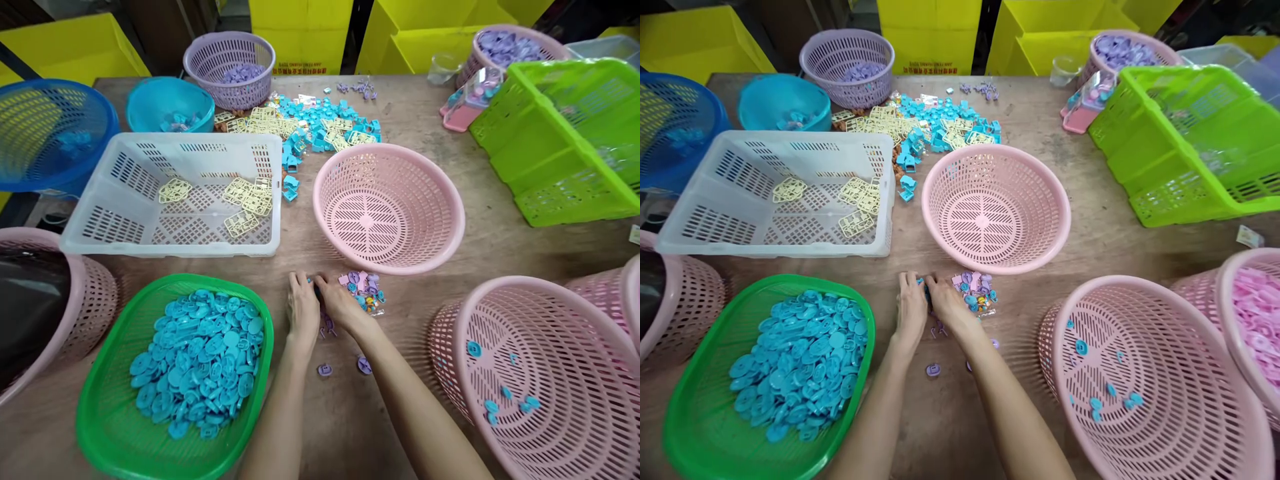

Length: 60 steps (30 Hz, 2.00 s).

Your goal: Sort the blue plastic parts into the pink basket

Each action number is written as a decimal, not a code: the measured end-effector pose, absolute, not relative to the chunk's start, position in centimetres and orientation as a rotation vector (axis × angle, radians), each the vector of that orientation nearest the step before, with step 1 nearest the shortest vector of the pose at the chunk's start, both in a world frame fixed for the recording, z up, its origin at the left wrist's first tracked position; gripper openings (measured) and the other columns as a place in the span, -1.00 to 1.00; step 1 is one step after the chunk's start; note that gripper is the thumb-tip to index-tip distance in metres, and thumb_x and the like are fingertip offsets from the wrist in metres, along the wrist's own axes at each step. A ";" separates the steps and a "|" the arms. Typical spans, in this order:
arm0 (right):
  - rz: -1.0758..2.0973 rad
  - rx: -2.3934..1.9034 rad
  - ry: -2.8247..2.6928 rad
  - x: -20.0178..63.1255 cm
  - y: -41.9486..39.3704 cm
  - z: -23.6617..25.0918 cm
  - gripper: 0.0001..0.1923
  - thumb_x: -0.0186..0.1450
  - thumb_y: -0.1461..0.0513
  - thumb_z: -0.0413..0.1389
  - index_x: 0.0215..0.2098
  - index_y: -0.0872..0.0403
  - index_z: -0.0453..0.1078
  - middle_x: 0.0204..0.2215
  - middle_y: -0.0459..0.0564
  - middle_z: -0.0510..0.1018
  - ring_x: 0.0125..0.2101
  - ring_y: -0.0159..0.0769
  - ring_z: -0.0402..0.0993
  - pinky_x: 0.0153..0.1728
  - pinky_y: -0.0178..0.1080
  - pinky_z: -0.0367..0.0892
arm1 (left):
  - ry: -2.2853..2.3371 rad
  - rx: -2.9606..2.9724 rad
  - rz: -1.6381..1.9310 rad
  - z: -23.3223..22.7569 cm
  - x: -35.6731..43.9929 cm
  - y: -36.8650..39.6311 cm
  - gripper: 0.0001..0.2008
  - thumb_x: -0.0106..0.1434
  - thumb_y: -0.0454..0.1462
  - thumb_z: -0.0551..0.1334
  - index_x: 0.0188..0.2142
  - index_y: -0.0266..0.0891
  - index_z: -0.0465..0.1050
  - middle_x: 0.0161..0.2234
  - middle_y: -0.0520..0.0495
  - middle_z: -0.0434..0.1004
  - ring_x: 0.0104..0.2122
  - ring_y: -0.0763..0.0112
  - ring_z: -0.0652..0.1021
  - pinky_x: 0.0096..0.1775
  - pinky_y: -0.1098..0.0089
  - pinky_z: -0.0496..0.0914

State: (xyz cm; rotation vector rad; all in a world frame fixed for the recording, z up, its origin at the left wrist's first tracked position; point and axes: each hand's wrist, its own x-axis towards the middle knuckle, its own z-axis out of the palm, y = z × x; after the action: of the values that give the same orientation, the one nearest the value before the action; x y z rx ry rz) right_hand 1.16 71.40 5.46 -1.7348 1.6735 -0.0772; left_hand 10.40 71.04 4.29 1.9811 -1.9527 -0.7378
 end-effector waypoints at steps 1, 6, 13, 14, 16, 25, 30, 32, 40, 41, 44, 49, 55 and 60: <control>-0.065 -1.713 1.689 1.2 71.5 5.5 -0.68 0.27 0.39 -0.17 -0.06 0.16 0.25 -0.11 0.16 0.35 -0.16 -0.18 0.36 -0.20 -0.26 0.23 | -2.037 1.980 -0.729 4.4 10.3 70.8 -0.80 0.27 -0.34 -0.02 -0.15 -0.29 0.27 -0.17 -0.22 0.32 -0.26 0.21 0.48 -0.32 0.31 0.37; -0.100 -1.676 1.734 1.0 72.0 5.2 -0.64 0.25 0.41 -0.17 -0.02 0.13 0.23 -0.06 0.16 0.33 -0.16 -0.20 0.38 -0.19 -0.27 0.23 | -2.240 1.896 -0.722 4.7 10.9 70.6 -0.74 0.21 -0.37 0.08 -0.09 -0.25 0.33 -0.12 -0.21 0.30 -0.18 0.19 0.46 -0.21 0.29 0.37; -0.417 -1.535 1.834 0.4 73.1 3.8 -0.75 0.16 0.38 -0.09 -0.20 0.16 0.29 -0.18 0.13 0.37 -0.22 -0.23 0.33 -0.19 -0.26 0.21 | -2.179 1.825 -0.833 4.7 11.2 70.3 -0.77 0.14 -0.44 0.11 -0.22 -0.29 0.44 -0.17 -0.21 0.34 -0.27 0.25 0.47 -0.22 0.32 0.37; -0.504 -1.478 1.839 0.2 73.3 3.7 -0.80 0.15 0.36 -0.08 -0.27 0.15 0.28 -0.24 0.10 0.38 -0.24 -0.24 0.32 -0.19 -0.26 0.21 | -2.134 1.818 -0.841 4.6 11.3 70.3 -0.78 0.13 -0.44 0.12 -0.24 -0.29 0.45 -0.20 -0.20 0.36 -0.29 0.27 0.47 -0.23 0.33 0.37; -0.654 -1.323 1.825 0.0 73.8 3.6 -0.90 0.15 0.29 -0.07 -0.36 0.10 0.24 -0.37 0.01 0.39 -0.30 -0.27 0.31 -0.22 -0.25 0.20 | -2.008 1.806 -0.863 4.1 11.6 70.1 -0.81 0.10 -0.44 0.14 -0.29 -0.28 0.47 -0.29 -0.14 0.40 -0.34 0.32 0.47 -0.24 0.35 0.35; -0.961 -0.894 1.716 -0.5 75.4 3.9 -0.81 0.10 0.13 -0.02 -0.39 0.08 0.26 -0.50 -0.12 0.34 -0.45 -0.35 0.25 -0.35 -0.27 0.17 | -0.989 1.677 -1.379 3.6 12.7 70.0 -0.86 -0.13 -0.32 0.31 -0.47 -0.27 0.47 -0.59 0.06 0.45 -0.56 0.51 0.43 -0.47 0.50 0.32; -1.133 -0.724 1.664 -1.2 77.7 8.8 -0.73 0.18 0.05 -0.02 -0.29 0.07 0.29 -0.56 -0.17 0.28 -0.56 -0.42 0.15 -0.50 -0.33 0.13 | -0.489 1.433 -1.744 6.5 12.0 71.1 -0.66 -0.31 -0.25 0.42 -0.47 -0.29 0.44 -0.58 0.08 0.47 -0.60 0.58 0.42 -0.54 0.56 0.29; -1.181 -0.790 1.833 -2.4 79.4 11.9 -0.73 0.20 0.06 -0.01 -0.25 0.05 0.32 -0.49 -0.13 0.33 -0.51 -0.41 0.19 -0.45 -0.32 0.16 | -0.429 1.336 -1.886 8.3 10.3 72.2 -0.67 -0.31 -0.27 0.42 -0.48 -0.27 0.44 -0.56 0.07 0.49 -0.59 0.58 0.43 -0.53 0.57 0.29; -0.882 -0.721 2.925 -11.7 87.0 16.9 -0.67 0.19 0.03 -0.04 -0.17 0.00 0.35 -0.38 0.08 0.38 -0.35 -0.15 0.31 -0.26 0.02 0.20 | -1.236 0.867 -2.234 15.5 -0.3 78.6 -0.71 0.04 -0.29 0.30 -0.18 -0.16 0.50 -0.26 -0.12 0.54 -0.27 0.29 0.51 -0.18 0.29 0.40; -0.726 -0.815 2.965 -12.6 87.5 16.7 -0.62 0.18 -0.01 -0.06 -0.17 0.01 0.36 -0.34 0.13 0.39 -0.27 -0.06 0.31 -0.22 0.08 0.19 | -1.395 0.897 -2.096 15.5 -0.4 78.6 -0.68 0.07 -0.30 0.27 -0.12 -0.14 0.47 -0.19 -0.12 0.52 -0.21 0.27 0.50 -0.12 0.26 0.38; -0.547 -1.168 3.000 -12.8 87.6 15.5 -0.50 0.20 -0.06 -0.09 -0.13 0.11 0.36 -0.27 0.23 0.40 -0.15 0.06 0.28 -0.19 0.13 0.21 | -1.635 1.209 -1.583 13.4 1.7 77.3 -0.69 0.11 -0.44 0.19 -0.14 -0.18 0.45 -0.18 -0.09 0.48 -0.15 0.32 0.46 -0.04 0.26 0.35; -0.892 -1.629 2.508 -6.1 84.3 11.7 -0.80 0.28 0.23 -0.04 -0.16 0.11 0.30 -0.36 0.02 0.41 -0.36 -0.29 0.37 -0.34 -0.24 0.33 | -1.967 1.930 -0.920 7.7 9.4 73.2 -0.65 0.10 -0.45 0.18 -0.08 -0.30 0.39 -0.13 -0.24 0.29 -0.09 0.13 0.37 -0.04 0.13 0.30; -0.216 -1.377 2.277 -0.9 80.8 6.3 -0.74 0.24 0.37 -0.10 -0.13 0.14 0.31 -0.21 0.11 0.37 -0.35 -0.22 0.40 -0.36 -0.22 0.32 | -2.298 1.873 -0.981 5.9 13.1 71.3 -0.81 0.09 -0.39 0.19 -0.26 -0.26 0.43 -0.29 -0.10 0.33 -0.24 0.25 0.41 -0.17 0.30 0.31; -0.098 -1.269 2.240 -1.3 81.1 4.8 -0.71 0.19 0.43 -0.12 -0.16 0.17 0.28 -0.15 0.16 0.32 -0.31 -0.22 0.37 -0.30 -0.22 0.30 | -2.283 1.824 -0.963 5.0 12.9 71.3 -0.91 0.09 -0.38 0.18 -0.38 -0.25 0.43 -0.35 -0.06 0.39 -0.33 0.32 0.43 -0.27 0.37 0.28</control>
State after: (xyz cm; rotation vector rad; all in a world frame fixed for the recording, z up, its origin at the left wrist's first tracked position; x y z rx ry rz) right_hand -1.32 81.06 4.84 -1.2692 2.2397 -0.0983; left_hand 12.93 71.26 5.04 1.8238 -2.2833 -0.9629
